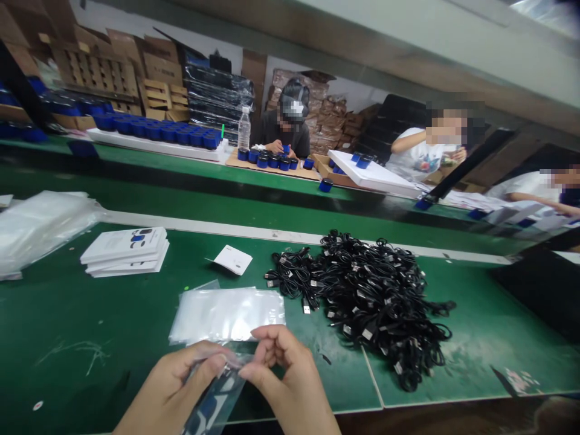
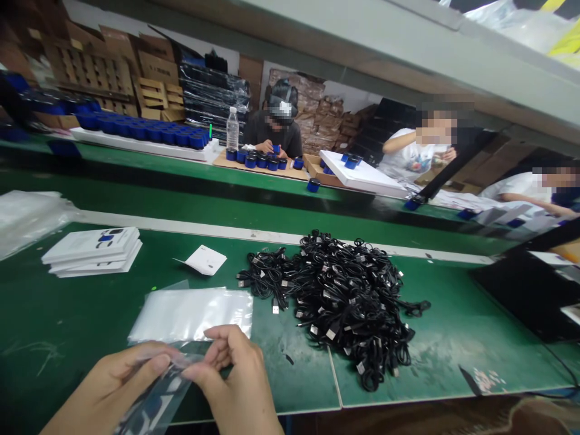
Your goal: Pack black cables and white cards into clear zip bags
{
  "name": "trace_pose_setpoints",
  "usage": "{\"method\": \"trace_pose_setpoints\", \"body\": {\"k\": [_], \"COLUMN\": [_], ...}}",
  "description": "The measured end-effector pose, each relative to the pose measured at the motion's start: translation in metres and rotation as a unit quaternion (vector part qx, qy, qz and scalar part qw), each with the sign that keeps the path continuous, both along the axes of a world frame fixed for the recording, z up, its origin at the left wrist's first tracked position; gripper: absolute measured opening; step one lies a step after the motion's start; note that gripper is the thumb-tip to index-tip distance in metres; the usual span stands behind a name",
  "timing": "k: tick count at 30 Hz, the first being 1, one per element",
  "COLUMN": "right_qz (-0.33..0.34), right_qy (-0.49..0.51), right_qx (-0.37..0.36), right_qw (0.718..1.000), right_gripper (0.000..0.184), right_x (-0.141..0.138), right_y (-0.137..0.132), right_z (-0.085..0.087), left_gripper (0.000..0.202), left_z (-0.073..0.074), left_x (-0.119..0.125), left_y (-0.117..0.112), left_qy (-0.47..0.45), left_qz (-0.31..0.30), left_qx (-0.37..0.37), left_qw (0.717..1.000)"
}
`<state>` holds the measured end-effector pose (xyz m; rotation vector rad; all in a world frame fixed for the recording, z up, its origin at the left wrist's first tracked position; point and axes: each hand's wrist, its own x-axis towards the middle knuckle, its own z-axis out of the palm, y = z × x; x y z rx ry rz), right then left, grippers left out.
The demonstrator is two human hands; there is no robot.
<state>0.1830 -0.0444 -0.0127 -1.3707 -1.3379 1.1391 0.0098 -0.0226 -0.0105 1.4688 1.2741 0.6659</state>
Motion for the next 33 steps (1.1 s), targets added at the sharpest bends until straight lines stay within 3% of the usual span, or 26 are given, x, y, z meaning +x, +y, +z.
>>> {"method": "trace_pose_setpoints", "body": {"k": [2,6,13,20,24,29,33], "right_qz": [-0.001,0.025,0.028,0.04,0.019,-0.015,-0.038], "right_qy": [0.001,-0.035,-0.047,-0.046,-0.029,-0.028,0.052], "right_qx": [-0.015,0.016,0.048,0.05,0.051,0.073,0.072], "right_qw": [1.0,0.999,0.997,0.997,0.998,0.997,0.995], "right_gripper": [0.006,0.019,0.022,0.015,0.018,0.018,0.017], "right_x": [-0.003,-0.001,0.007,0.005,0.002,-0.004,-0.017], "right_y": [-0.001,-0.002,-0.001,0.0,0.0,-0.002,-0.003], "right_z": [-0.002,0.001,0.01,0.006,0.003,-0.008,-0.022], "left_gripper": [0.03,0.03,0.033,0.031,0.027,0.026,0.028], "left_z": [0.002,-0.001,-0.012,-0.004,-0.002,-0.004,-0.002], "left_x": [0.003,0.001,-0.017,-0.009,-0.005,-0.006,0.002], "left_y": [-0.001,-0.002,0.004,-0.004,-0.004,0.002,-0.003], "left_qy": [-0.006,-0.038,-0.073,0.013,-0.001,-0.009,-0.048], "left_qz": [0.04,0.094,0.04,0.064,0.073,0.0,0.083], "left_qx": [0.009,-0.022,-0.096,0.021,0.04,0.049,0.035], "left_qw": [0.999,0.995,0.992,0.998,0.997,0.999,0.995]}}
